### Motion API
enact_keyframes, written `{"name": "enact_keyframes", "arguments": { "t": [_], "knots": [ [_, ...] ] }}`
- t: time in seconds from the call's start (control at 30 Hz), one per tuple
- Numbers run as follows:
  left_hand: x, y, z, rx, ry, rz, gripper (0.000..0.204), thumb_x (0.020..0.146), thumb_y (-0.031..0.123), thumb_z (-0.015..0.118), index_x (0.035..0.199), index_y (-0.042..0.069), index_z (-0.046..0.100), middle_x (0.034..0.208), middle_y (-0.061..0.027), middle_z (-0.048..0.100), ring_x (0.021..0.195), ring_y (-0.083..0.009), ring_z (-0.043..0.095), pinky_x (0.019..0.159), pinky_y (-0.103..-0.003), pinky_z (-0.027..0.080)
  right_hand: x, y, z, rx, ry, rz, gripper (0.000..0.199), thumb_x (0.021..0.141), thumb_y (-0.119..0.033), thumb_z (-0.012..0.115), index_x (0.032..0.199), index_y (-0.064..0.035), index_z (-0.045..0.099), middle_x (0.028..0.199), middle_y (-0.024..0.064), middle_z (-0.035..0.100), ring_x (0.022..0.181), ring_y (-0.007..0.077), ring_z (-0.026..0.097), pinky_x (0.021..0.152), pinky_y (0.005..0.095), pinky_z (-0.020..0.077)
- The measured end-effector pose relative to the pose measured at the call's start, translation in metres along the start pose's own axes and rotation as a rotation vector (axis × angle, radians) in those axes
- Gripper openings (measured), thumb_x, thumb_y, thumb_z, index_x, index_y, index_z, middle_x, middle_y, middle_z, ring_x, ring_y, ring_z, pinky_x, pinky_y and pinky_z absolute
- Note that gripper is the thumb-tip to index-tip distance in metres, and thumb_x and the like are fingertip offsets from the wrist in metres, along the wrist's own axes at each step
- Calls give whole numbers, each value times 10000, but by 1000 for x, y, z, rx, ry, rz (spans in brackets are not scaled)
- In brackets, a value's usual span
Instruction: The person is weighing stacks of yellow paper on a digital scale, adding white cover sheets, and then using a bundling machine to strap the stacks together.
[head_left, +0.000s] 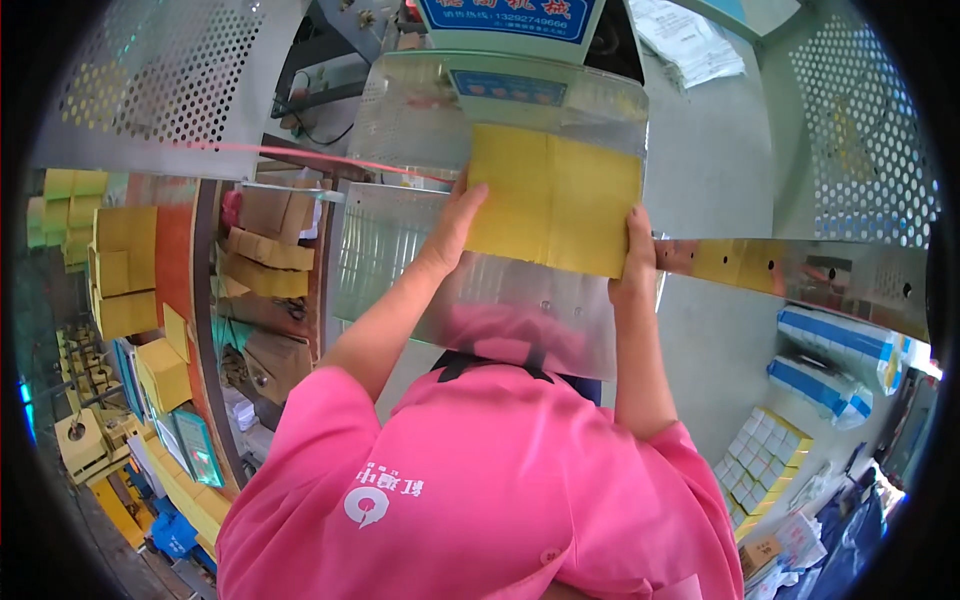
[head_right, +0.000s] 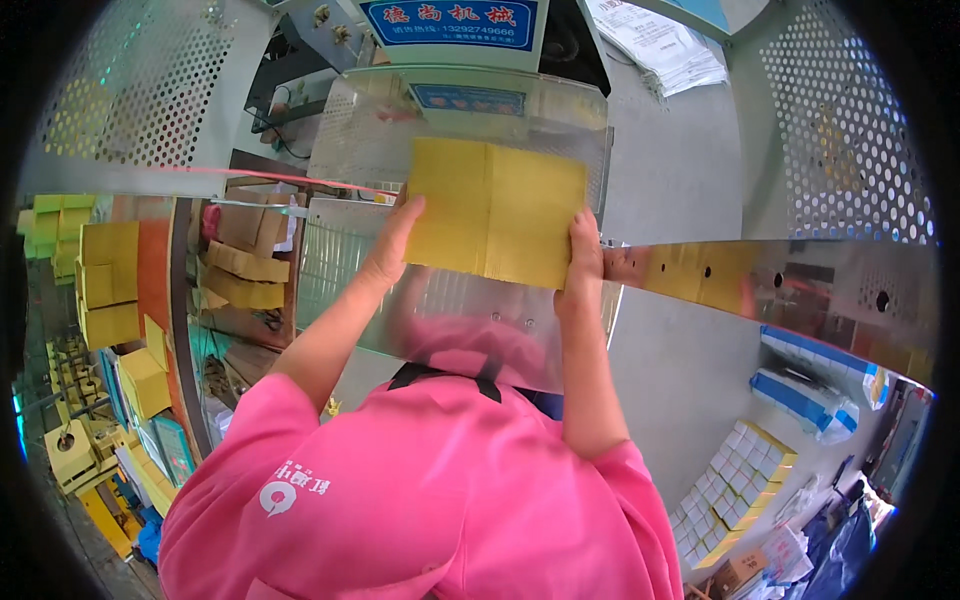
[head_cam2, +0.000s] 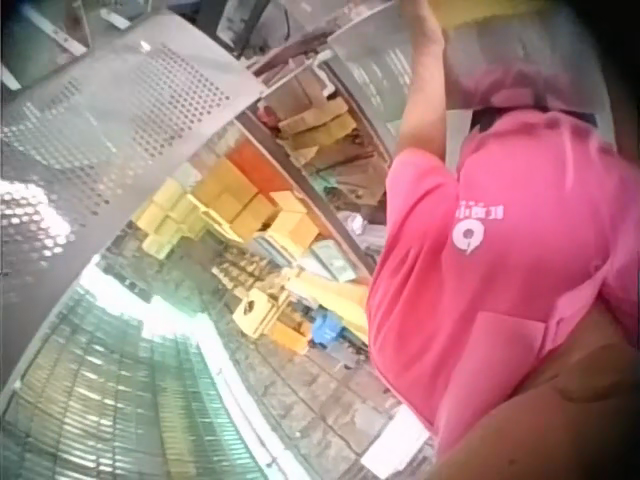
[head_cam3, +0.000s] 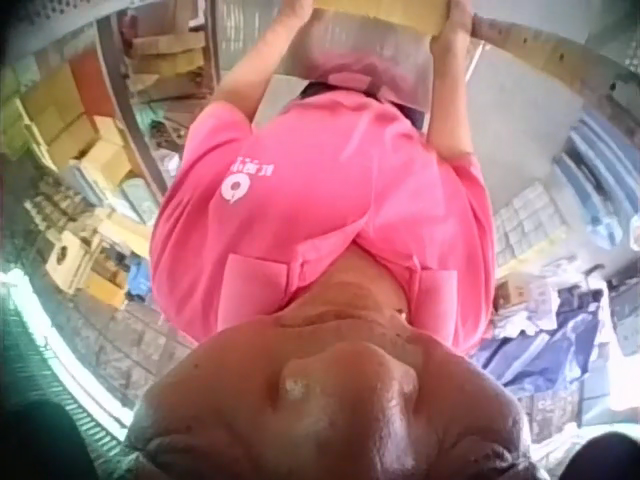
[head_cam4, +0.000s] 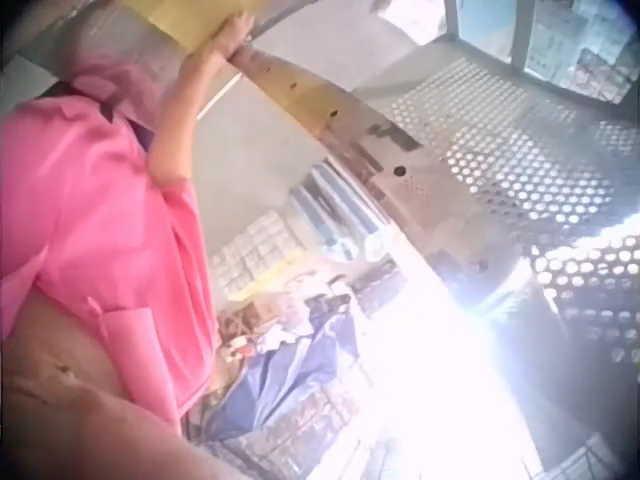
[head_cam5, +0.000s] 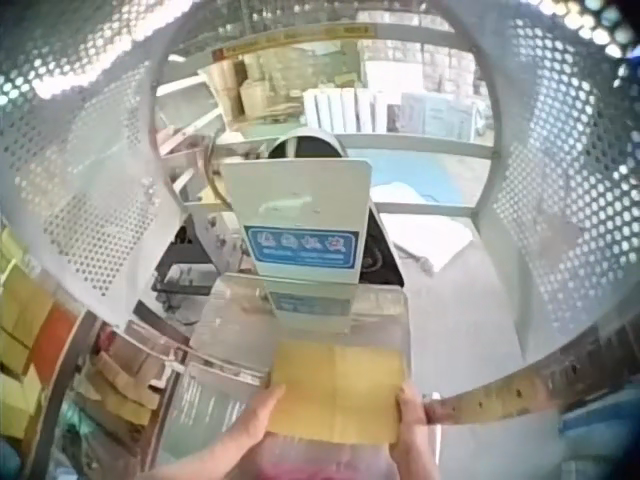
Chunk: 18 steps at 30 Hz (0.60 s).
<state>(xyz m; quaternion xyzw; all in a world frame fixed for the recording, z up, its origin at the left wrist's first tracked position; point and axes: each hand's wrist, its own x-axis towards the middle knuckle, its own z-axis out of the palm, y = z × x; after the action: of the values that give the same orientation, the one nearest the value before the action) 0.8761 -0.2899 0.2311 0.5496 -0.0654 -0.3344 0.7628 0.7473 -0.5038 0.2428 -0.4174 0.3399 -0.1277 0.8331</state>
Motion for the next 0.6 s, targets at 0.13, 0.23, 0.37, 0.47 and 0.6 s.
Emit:
{"name": "enact_keyframes", "arguments": {
  "t": [0.13,0.23,0.37,0.47,0.6],
  "knots": [
    [0,-6,2,32,36,49,684,931,392,582,1467,58,318,1378,-77,458,1273,-174,419,1065,-314,321,-2,-1,-1,-38,-91,-58,548,984,-329,450,1459,-68,364,1400,56,459,1297,185,419,1057,316,345],
    [2,-7,-2,54,23,49,698,920,427,595,1441,39,338,1356,-80,467,1253,-173,429,1051,-310,326,-6,0,-4,-2,-172,-130,549,979,-351,479,1442,-69,394,1392,51,471,1302,180,410,1075,316,313],
    [-2,1,13,101,32,8,725,911,479,599,1409,11,356,1324,-86,482,1234,-173,439,1046,-313,324,-6,5,-11,1,-120,-115,535,979,-382,499,1406,-65,447,1364,41,499,1285,174,418,1072,318,303],
    [4,-5,10,70,-4,44,737,908,508,596,1400,11,363,1308,-93,490,1229,-172,441,1046,-316,323,-6,0,-9,-25,-107,-82,520,979,-388,501,1390,-71,466,1340,31,515,1262,162,429,1064,311,305],
    [8,-9,12,92,-39,-22,766,898,532,602,1408,20,351,1310,-94,486,1229,-172,439,1046,-315,322,-6,0,-11,9,-179,-73,504,978,-392,506,1368,-73,487,1310,20,529,1237,145,438,1051,301,313]
  ]
}}
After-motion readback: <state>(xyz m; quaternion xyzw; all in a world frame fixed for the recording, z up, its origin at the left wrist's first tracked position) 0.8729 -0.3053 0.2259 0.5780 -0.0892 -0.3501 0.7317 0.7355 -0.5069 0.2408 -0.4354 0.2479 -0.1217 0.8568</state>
